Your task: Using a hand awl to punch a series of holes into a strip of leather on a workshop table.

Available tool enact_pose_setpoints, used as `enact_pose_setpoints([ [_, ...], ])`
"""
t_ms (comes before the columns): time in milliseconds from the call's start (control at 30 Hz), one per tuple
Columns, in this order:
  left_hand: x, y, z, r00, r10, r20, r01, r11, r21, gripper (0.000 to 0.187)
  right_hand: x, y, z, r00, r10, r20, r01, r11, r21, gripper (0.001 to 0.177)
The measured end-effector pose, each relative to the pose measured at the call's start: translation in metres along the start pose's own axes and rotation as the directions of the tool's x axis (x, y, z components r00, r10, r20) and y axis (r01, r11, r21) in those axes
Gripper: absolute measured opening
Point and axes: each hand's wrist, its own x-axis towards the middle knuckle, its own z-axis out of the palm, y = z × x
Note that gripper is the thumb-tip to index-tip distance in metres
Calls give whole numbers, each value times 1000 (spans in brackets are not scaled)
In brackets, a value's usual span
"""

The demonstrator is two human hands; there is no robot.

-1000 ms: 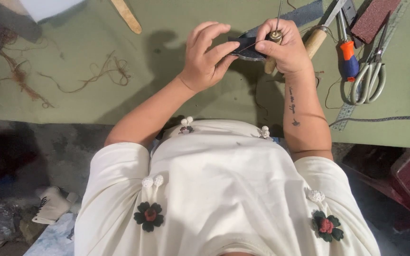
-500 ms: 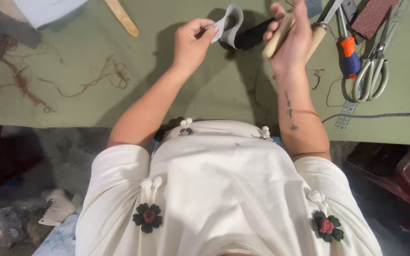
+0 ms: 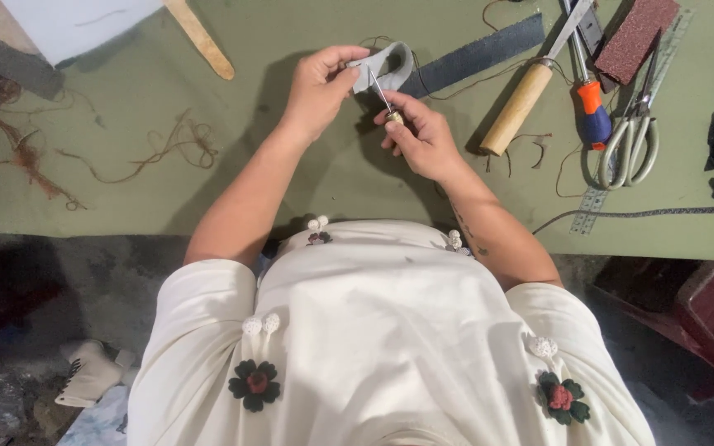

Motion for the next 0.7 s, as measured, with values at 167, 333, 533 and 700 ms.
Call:
enact_pose_setpoints([
  [167, 0, -3, 3, 998, 60, -13, -59, 995, 86, 28, 1, -5, -1, 1000, -30, -3, 30, 999, -33, 44],
  [333, 2, -10, 3, 992, 121, -23, -119, 990, 71, 27, 1, 0, -1, 1000, -15, 0, 15, 999, -34, 44],
  [533, 1, -7, 4, 993, 118, -27, -116, 991, 65, 25, 2, 0, -2, 999, -43, 4, 43, 998, -43, 43],
  [700, -1, -6, 4, 994, 101, -31, -99, 993, 57, 24, 0, 5, -1, 1000, -25, 4, 25, 999, -29, 42],
])
